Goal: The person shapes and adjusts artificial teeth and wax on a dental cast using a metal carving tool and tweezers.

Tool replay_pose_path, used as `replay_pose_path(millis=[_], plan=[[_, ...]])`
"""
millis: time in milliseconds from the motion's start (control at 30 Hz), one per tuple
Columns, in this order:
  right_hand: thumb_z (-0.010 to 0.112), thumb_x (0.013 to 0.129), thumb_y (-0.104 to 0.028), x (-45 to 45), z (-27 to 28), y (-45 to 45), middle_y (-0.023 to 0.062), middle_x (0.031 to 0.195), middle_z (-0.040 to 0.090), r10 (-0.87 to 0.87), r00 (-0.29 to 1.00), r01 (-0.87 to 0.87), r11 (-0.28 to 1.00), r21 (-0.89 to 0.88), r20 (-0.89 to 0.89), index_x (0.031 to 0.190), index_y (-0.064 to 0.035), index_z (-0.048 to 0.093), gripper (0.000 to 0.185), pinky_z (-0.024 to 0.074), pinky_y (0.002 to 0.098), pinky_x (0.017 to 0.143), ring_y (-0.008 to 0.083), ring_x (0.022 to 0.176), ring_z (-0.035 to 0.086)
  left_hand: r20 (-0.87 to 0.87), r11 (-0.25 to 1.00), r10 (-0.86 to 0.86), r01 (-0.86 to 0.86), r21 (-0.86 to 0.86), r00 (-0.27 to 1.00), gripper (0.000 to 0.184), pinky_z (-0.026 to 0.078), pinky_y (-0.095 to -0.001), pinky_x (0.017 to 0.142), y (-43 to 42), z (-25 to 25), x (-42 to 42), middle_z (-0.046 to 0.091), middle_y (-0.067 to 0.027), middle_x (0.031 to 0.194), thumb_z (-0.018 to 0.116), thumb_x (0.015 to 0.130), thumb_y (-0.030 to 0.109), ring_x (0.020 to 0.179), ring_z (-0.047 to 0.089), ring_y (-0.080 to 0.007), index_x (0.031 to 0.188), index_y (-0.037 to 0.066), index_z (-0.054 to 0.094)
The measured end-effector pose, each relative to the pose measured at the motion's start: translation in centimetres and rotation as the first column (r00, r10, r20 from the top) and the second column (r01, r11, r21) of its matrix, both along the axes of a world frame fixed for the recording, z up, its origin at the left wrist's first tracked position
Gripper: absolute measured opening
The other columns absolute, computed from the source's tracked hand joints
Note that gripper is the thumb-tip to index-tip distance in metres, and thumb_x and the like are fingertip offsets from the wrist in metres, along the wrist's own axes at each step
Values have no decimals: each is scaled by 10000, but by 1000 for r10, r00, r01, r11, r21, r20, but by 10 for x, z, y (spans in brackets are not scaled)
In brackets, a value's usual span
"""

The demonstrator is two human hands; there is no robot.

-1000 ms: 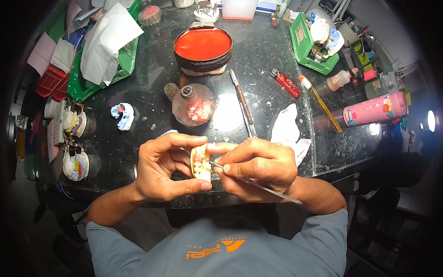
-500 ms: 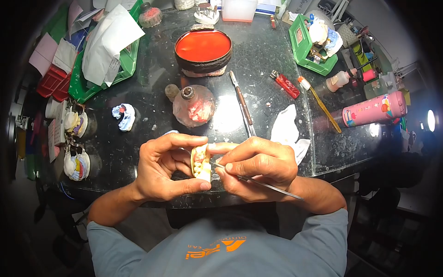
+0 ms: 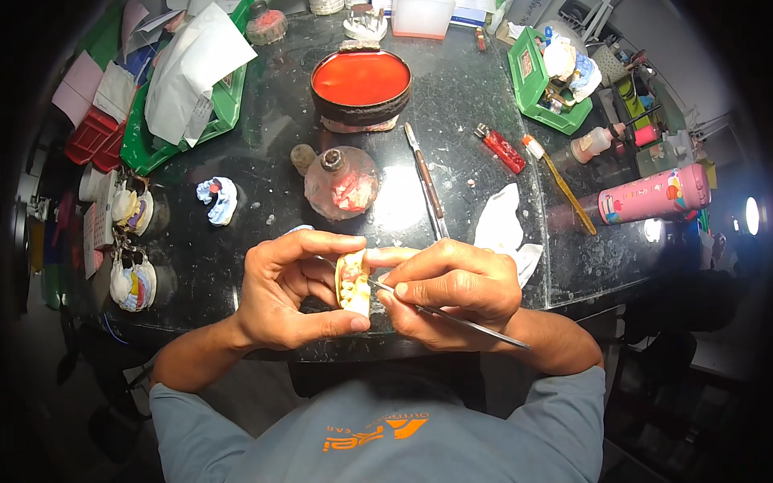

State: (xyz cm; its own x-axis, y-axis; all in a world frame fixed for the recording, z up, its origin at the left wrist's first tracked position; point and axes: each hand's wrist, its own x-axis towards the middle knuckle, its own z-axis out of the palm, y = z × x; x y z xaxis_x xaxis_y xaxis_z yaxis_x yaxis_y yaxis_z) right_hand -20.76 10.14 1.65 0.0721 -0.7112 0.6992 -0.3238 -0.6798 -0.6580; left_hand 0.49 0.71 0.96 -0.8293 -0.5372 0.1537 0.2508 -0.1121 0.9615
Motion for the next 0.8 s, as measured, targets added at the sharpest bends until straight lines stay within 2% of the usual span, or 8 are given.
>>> replay_pose_path(millis=[33, 633, 733, 800], plan=[[755, 803, 123, 0, 0, 0, 124, 841, 676, 0, 1000, 0, 1000, 0, 0, 1002, -12, 655, 260, 654, 464, 879, 199, 789, 737, 3, 1000, -10, 10, -1, 1000, 677, 650, -285, 845, 0, 0, 1, 633, -147, 1189, 860, 738, -128, 1004, 733, -207, 1345, -95, 563], [776, 804, 110, -3, 0, 0, 141, 871, 698, 24, 999, -24, 1000, 6, -35, 1001, -10, 645, 265, 656, 459, 868, 230, 817, 750, 10, 999, -24, 23, 22, 1000, 673, 647, -295, 850, -1, 1, 1, 667, -147, 1148, 853, 749, -124, 995, 734, -209, 1354, -100, 558], [776, 804, 111, -4, 3, 0, 140, 878, 699, 26, 998, -25, 1000, 15, -54, 1016, -15, 647, 278, 656, 453, 872, 244, 839, 756, -4, 999, 16, -16, 30, 1000, 623, 638, -252, 791, 0, 1, -1, 728, -140, 1060, 872, 788, -15, 913, 734, -136, 1331, -95, 578], [774, 805, 112, -4, 4, 0, 139, 882, 698, 26, 998, -25, 999, 22, -57, 1027, -21, 648, 288, 655, 448, 874, 252, 850, 759, -3, 1000, 6, -6, 13, 1000, 624, 637, -254, 790, -1, 1, 0, 732, -141, 1054, 874, 786, -12, 912, 735, -137, 1332, -93, 582]])
